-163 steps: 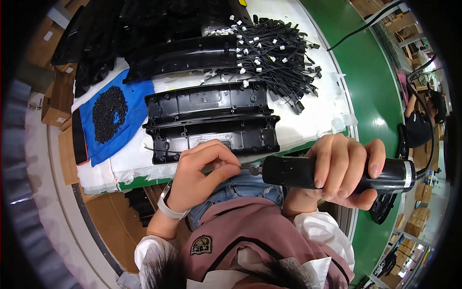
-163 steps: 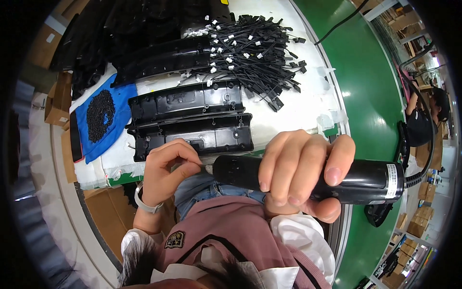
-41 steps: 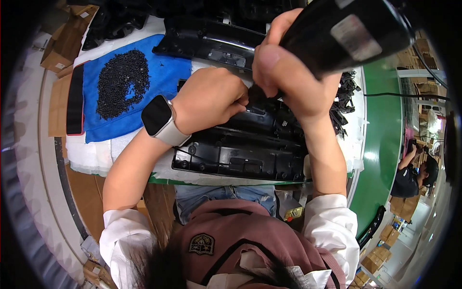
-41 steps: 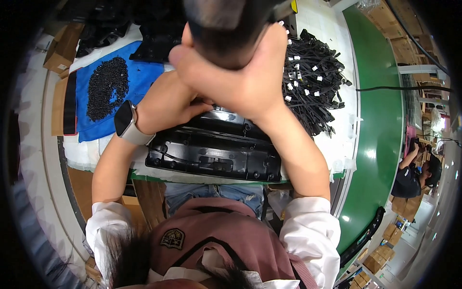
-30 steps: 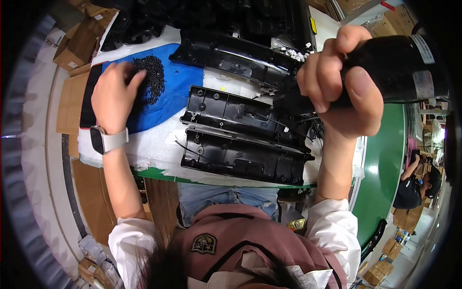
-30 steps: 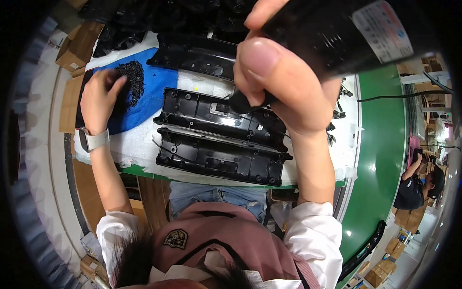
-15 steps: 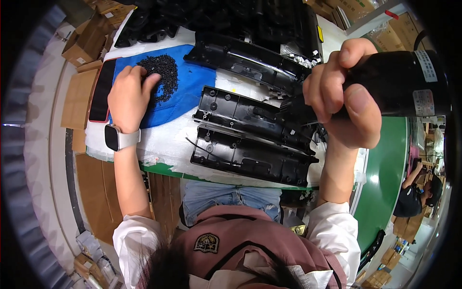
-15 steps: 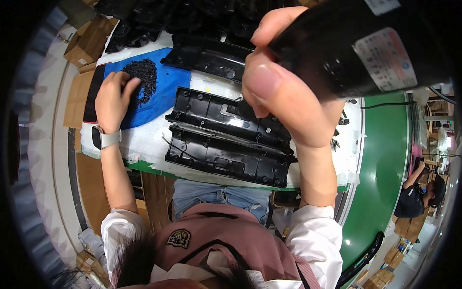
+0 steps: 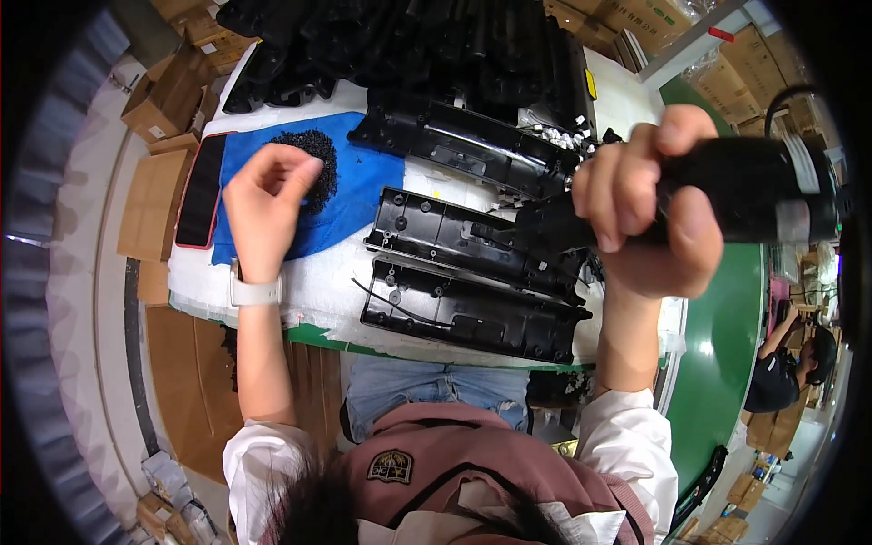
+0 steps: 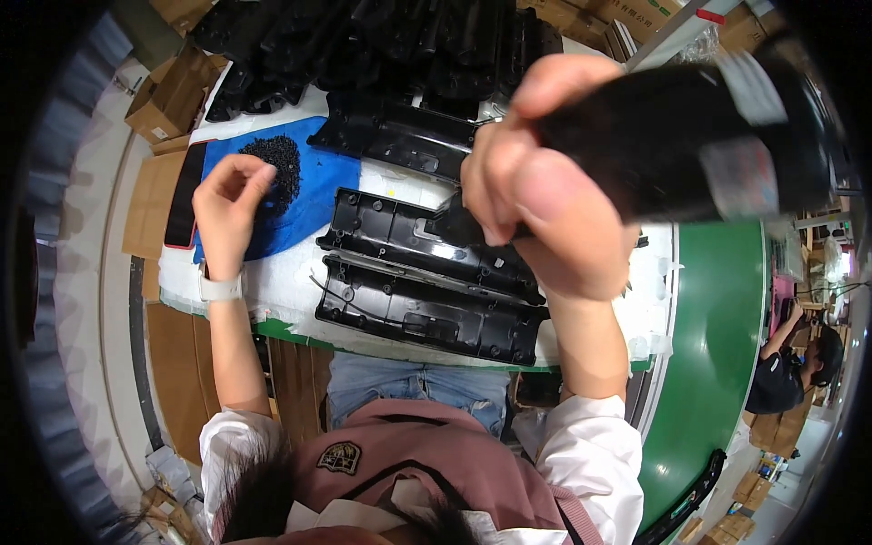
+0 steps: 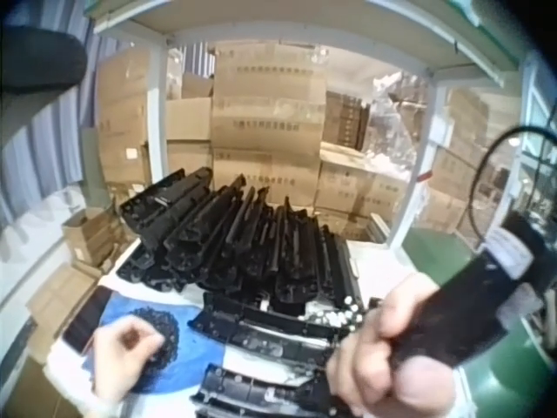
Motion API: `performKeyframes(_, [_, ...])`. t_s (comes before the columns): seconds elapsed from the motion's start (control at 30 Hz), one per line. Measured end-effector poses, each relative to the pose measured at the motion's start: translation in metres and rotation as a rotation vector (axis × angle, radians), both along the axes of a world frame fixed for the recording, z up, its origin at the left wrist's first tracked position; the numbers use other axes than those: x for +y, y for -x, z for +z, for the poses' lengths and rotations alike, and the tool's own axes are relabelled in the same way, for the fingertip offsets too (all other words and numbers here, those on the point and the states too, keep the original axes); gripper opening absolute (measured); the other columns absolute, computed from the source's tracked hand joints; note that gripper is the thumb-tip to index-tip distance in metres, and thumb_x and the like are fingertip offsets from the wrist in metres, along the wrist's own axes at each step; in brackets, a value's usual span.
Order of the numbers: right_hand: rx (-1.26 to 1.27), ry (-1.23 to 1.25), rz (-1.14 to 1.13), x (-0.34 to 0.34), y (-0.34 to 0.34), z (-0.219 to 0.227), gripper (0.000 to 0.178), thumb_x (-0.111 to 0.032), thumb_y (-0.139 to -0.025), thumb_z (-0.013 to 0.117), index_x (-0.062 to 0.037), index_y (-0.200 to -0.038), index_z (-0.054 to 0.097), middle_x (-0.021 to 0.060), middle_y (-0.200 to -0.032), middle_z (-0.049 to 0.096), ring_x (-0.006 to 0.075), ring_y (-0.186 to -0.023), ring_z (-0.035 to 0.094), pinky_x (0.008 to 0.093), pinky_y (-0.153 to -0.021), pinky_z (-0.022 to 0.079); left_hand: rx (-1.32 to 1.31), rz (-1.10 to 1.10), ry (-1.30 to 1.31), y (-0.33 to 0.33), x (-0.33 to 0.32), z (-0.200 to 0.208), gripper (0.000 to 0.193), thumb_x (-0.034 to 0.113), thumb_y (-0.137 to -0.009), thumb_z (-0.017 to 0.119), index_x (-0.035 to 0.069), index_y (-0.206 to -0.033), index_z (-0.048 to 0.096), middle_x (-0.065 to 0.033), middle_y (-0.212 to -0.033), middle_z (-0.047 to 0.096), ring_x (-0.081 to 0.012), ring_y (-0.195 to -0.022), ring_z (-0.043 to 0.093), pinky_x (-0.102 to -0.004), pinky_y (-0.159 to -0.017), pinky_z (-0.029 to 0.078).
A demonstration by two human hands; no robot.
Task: Assembling plastic housings for printer cartridges using an electric screwdriver and small fasteners.
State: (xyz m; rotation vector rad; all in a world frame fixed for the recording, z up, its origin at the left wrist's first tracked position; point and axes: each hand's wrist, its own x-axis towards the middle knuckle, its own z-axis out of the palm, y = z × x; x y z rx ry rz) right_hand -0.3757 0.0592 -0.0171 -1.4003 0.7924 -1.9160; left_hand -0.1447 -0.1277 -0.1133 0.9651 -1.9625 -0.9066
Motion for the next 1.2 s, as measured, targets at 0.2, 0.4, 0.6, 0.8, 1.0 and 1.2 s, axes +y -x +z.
performKeyframes(0.2, [-0.132, 0.247, 0.13, 0.009, -0.002, 0.012, 0.035, -0.029, -0.088, 0.061, -0.0061, -0.109, 0.046, -0.0027, -0.066, 0.051, 0.0101, -0.048, 0.05, 0.0288, -0.058, 0.041, 0.504, -0.568, -0.727, 0.039, 0.079, 0.028, 0.021, -0.001, -0.083, 0.068, -0.005, -0.103, 0.063, -0.0087, -0.088, 0.068, -0.013, -0.08, 0.066, -0.0223, -0.073, 0.053])
performKeyframes(0.4, [-0.178, 0.231, 0.195, 0.007, -0.002, 0.007, 0.037, -0.031, -0.089, 0.06, -0.0054, -0.112, 0.046, -0.002, -0.068, 0.051, 0.0105, -0.05, 0.051, 0.0293, -0.06, 0.041, 0.398, -0.634, -0.818, 0.04, 0.091, 0.032, 0.016, -0.004, -0.082, 0.067, -0.008, -0.098, 0.067, -0.0143, -0.086, 0.067, -0.0194, -0.075, 0.068, -0.0266, -0.071, 0.055])
performKeyframes(0.6, [-0.111, 0.222, 0.344, 0.002, 0.007, 0.001, 0.038, -0.031, -0.09, 0.055, -0.0054, -0.117, 0.047, -0.0008, -0.07, 0.051, 0.0114, -0.053, 0.051, 0.0306, -0.064, 0.042, 0.391, -0.691, -0.745, 0.041, 0.087, 0.022, 0.015, -0.008, -0.077, 0.07, -0.006, -0.092, 0.069, -0.0131, -0.088, 0.07, -0.017, -0.079, 0.068, -0.0263, -0.074, 0.056])
performKeyframes(0.8, [-0.272, 0.195, 0.321, 0.004, 0.003, -0.003, 0.039, -0.032, -0.092, 0.052, -0.0038, -0.118, 0.048, -0.0004, -0.071, 0.049, 0.0116, -0.054, 0.049, 0.0307, -0.064, 0.04, 0.363, -0.691, -0.729, 0.038, 0.083, 0.02, 0.013, -0.01, -0.073, 0.073, -0.005, -0.085, 0.069, -0.0112, -0.086, 0.07, -0.0152, -0.08, 0.067, -0.025, -0.076, 0.054])
performKeyframes(1.0, [-0.458, 0.157, 0.298, 0.005, -0.01, -0.001, 0.041, -0.034, -0.093, 0.049, -0.0018, -0.118, 0.049, 0.0, -0.071, 0.047, 0.0118, -0.054, 0.046, 0.0308, -0.064, 0.037, 0.363, -0.641, -0.788, 0.039, 0.079, 0.023, 0.016, -0.015, -0.07, 0.069, -0.006, -0.082, 0.066, -0.0162, -0.083, 0.066, -0.0224, -0.074, 0.069, -0.0284, -0.069, 0.056])
performKeyframes(1.2, [-0.381, 0.164, 0.239, -0.002, -0.007, -0.005, 0.041, -0.033, -0.093, 0.047, -0.001, -0.119, 0.05, -0.0005, -0.071, 0.046, 0.0113, -0.054, 0.044, 0.0307, -0.064, 0.037, 0.415, -0.59, -0.752, 0.042, 0.085, 0.017, 0.015, -0.015, -0.07, 0.07, -0.005, -0.08, 0.064, -0.0155, -0.085, 0.066, -0.0214, -0.074, 0.068, -0.0286, -0.069, 0.056])
